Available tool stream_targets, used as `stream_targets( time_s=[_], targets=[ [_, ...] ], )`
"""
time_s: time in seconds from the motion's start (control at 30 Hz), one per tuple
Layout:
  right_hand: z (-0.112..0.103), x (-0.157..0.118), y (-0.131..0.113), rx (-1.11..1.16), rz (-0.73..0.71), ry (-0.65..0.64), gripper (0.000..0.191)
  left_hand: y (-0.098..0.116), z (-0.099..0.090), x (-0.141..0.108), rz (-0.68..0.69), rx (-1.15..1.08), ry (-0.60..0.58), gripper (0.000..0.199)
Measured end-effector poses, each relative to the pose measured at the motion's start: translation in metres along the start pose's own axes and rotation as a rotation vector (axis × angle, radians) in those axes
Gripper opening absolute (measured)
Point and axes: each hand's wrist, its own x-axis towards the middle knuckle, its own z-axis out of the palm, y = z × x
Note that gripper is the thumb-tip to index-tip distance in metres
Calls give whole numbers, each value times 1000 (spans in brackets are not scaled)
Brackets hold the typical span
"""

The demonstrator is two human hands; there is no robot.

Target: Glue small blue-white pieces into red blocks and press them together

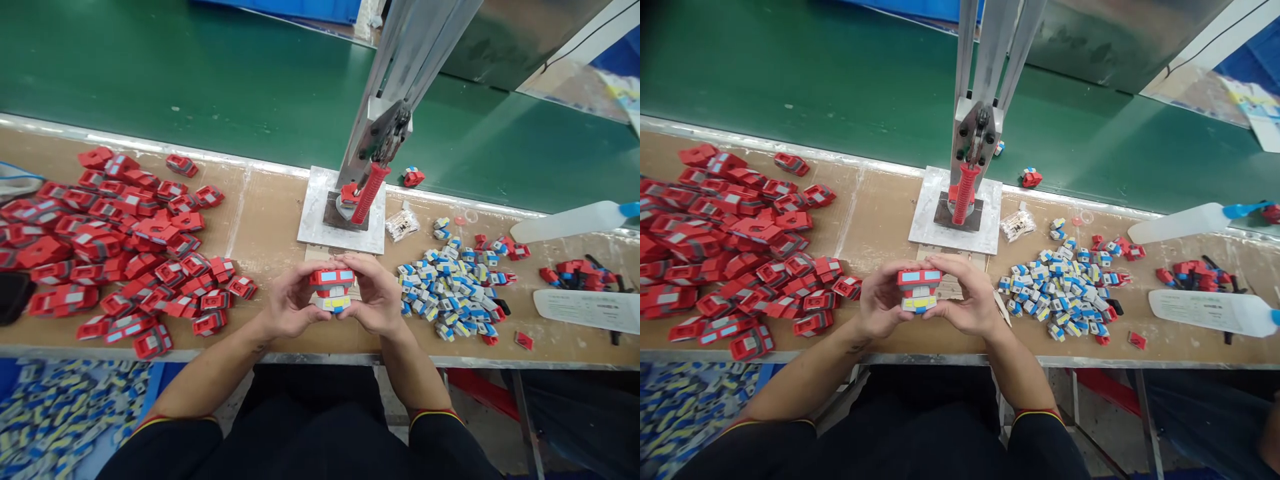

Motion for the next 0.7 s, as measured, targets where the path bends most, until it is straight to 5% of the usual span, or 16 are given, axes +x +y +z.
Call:
stream_targets(
  time_s=[0.33,0.57,0.7],
  targets=[
    [6,0,-4,72,10,59,62,2,-2,-3,8,78,30,53],
    [12,7,3,39,82,25,62,-9,-8,0,-47,79,100,72],
    [-15,17,0,35,123,-81,60,4,-31,23,-105,176,-53,59]
  ],
)
